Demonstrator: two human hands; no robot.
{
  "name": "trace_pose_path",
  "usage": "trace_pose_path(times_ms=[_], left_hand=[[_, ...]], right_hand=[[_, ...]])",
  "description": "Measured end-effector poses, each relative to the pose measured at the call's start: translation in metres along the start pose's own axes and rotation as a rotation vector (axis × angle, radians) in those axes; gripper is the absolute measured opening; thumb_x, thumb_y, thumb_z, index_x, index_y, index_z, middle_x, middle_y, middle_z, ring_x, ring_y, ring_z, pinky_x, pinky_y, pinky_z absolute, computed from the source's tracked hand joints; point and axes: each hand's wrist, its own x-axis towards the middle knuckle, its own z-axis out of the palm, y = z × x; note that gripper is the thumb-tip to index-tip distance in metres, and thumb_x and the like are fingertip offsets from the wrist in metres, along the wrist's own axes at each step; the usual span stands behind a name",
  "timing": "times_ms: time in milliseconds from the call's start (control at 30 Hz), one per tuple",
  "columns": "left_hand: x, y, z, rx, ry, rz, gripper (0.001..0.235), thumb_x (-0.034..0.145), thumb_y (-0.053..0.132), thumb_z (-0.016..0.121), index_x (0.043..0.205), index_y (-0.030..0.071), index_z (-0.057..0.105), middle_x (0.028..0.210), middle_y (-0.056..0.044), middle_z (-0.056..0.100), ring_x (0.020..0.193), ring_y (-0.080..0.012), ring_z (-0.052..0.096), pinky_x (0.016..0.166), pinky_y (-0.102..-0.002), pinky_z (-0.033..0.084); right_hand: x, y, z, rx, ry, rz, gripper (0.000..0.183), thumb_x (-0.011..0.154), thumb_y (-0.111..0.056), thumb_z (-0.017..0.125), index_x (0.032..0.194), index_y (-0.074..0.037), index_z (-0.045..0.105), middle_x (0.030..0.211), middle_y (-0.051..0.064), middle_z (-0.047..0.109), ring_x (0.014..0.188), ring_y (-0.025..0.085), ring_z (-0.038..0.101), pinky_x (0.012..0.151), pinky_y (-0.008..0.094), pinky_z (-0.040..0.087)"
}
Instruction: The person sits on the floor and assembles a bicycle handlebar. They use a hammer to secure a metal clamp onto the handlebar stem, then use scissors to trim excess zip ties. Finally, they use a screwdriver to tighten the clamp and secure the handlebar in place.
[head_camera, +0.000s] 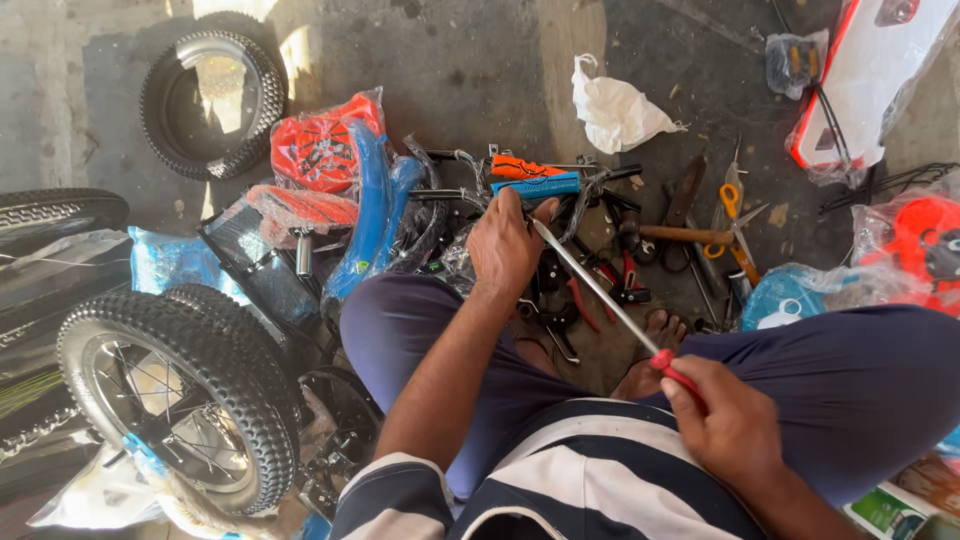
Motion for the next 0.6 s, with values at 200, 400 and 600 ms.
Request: trace_pose_path(times_ms=[200, 400, 600], left_hand=[[0.001, -0.002, 0.001, 0.038, 0.066, 0.055, 0.048, 0.09, 0.046, 0.075, 0.088, 0.005, 0.05, 0.078, -0.016, 0.065, 0.067, -0.0405, 0.066, 0.056, -0.051, 0.05], [0.0, -0.004, 0.009, 0.041, 0.059, 0.106, 0.05, 0.091, 0.048, 0.076, 0.087, 0.005, 0.051, 0.078, -0.018, 0.065, 0.066, -0.0422, 0.065, 0.057, -0.05, 0.05], [-0.003, -0.004, 0.004, 0.074, -0.006, 0.08, 0.047, 0.094, 0.044, 0.076, 0.089, 0.005, 0.052, 0.077, -0.018, 0.065, 0.065, -0.042, 0.064, 0.055, -0.05, 0.049]], right_hand=[[0.007, 0.011, -0.007, 0.785, -0.167, 0.238, 0.043, 0.084, -0.014, 0.077, 0.122, -0.002, 0.059, 0.104, 0.015, 0.069, 0.089, 0.019, 0.068, 0.074, 0.032, 0.056], [0.02, 0.023, -0.012, 1.705, -0.455, 0.898, 0.037, 0.092, -0.019, 0.075, 0.12, 0.0, 0.061, 0.091, 0.017, 0.068, 0.057, 0.018, 0.062, 0.045, 0.026, 0.048], [-0.003, 0.001, -0.008, -0.091, 0.148, -0.238, 0.035, 0.092, -0.016, 0.07, 0.123, -0.018, 0.054, 0.104, 0.005, 0.065, 0.077, 0.02, 0.063, 0.068, 0.033, 0.051]])
